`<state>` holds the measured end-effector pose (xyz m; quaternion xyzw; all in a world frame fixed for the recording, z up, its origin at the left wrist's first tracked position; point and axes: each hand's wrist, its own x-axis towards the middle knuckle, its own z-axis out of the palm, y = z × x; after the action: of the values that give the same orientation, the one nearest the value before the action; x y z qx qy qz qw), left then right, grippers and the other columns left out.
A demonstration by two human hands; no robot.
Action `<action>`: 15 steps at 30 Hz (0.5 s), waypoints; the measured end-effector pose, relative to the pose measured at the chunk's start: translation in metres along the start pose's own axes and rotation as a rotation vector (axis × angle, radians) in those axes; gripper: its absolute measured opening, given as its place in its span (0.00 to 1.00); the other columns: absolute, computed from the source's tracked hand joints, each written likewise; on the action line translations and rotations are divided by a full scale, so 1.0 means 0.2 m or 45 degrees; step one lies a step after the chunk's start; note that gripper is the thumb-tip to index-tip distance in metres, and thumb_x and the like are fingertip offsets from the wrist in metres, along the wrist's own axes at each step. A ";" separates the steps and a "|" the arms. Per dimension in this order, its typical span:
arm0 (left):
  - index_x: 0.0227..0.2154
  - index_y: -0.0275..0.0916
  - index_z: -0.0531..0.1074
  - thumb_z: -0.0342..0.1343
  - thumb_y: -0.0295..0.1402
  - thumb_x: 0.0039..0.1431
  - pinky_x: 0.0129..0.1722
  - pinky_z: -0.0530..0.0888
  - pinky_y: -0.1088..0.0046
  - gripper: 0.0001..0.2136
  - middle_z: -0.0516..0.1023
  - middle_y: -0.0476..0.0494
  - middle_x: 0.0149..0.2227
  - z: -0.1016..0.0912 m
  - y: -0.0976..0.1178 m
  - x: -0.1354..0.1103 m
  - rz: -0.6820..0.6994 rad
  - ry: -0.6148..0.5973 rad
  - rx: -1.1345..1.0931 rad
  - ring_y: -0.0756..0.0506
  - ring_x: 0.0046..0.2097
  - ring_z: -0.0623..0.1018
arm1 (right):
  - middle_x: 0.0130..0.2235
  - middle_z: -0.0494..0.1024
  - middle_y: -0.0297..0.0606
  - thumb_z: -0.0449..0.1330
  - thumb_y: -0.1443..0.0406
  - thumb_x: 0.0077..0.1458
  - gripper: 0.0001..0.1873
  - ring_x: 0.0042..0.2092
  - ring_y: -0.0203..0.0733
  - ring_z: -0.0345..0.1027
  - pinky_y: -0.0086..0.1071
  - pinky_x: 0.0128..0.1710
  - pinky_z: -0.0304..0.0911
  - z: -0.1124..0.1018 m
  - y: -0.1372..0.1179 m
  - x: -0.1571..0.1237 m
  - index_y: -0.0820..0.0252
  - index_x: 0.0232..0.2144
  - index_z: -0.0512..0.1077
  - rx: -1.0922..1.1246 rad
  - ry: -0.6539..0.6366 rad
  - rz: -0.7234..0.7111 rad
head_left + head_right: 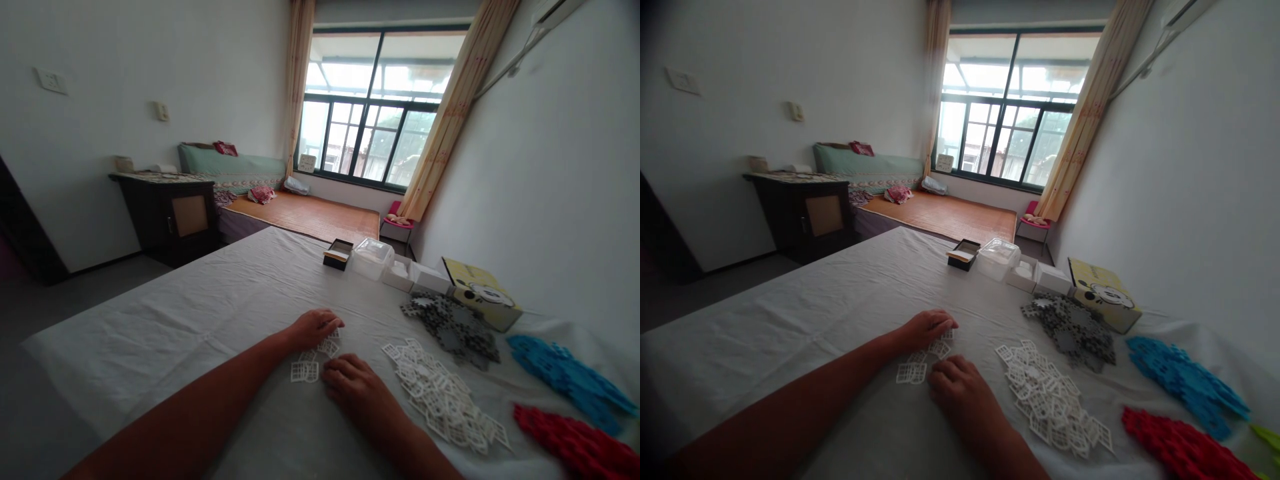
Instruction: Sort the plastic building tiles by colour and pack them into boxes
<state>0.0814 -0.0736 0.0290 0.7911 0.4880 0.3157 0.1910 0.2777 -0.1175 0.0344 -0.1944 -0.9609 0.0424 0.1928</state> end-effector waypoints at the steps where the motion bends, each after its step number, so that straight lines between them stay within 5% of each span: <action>1: 0.42 0.38 0.75 0.41 0.41 0.64 0.46 0.68 0.74 0.19 0.77 0.44 0.41 0.00 0.00 0.00 0.000 0.001 -0.004 0.47 0.43 0.74 | 0.41 0.76 0.34 0.57 0.68 0.57 0.06 0.45 0.39 0.67 0.32 0.46 0.65 0.00 0.00 0.00 0.55 0.38 0.71 0.000 0.002 -0.004; 8: 0.41 0.39 0.75 0.41 0.41 0.65 0.46 0.68 0.74 0.19 0.77 0.45 0.41 0.00 -0.01 0.00 -0.006 -0.013 0.002 0.47 0.42 0.74 | 0.40 0.76 0.36 0.54 0.72 0.57 0.12 0.42 0.39 0.67 0.31 0.42 0.66 -0.03 0.01 -0.04 0.57 0.43 0.68 -0.011 -0.011 0.043; 15: 0.41 0.38 0.75 0.40 0.41 0.65 0.45 0.68 0.75 0.19 0.77 0.44 0.40 -0.01 0.00 0.00 -0.001 -0.019 -0.005 0.47 0.42 0.74 | 0.36 0.76 0.39 0.48 0.73 0.57 0.15 0.38 0.40 0.69 0.34 0.39 0.63 -0.06 0.18 -0.10 0.57 0.43 0.69 -0.219 0.271 0.338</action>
<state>0.0799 -0.0738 0.0315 0.7929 0.4862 0.3104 0.1962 0.3120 -0.0916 0.0332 -0.3388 -0.9010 -0.0355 0.2687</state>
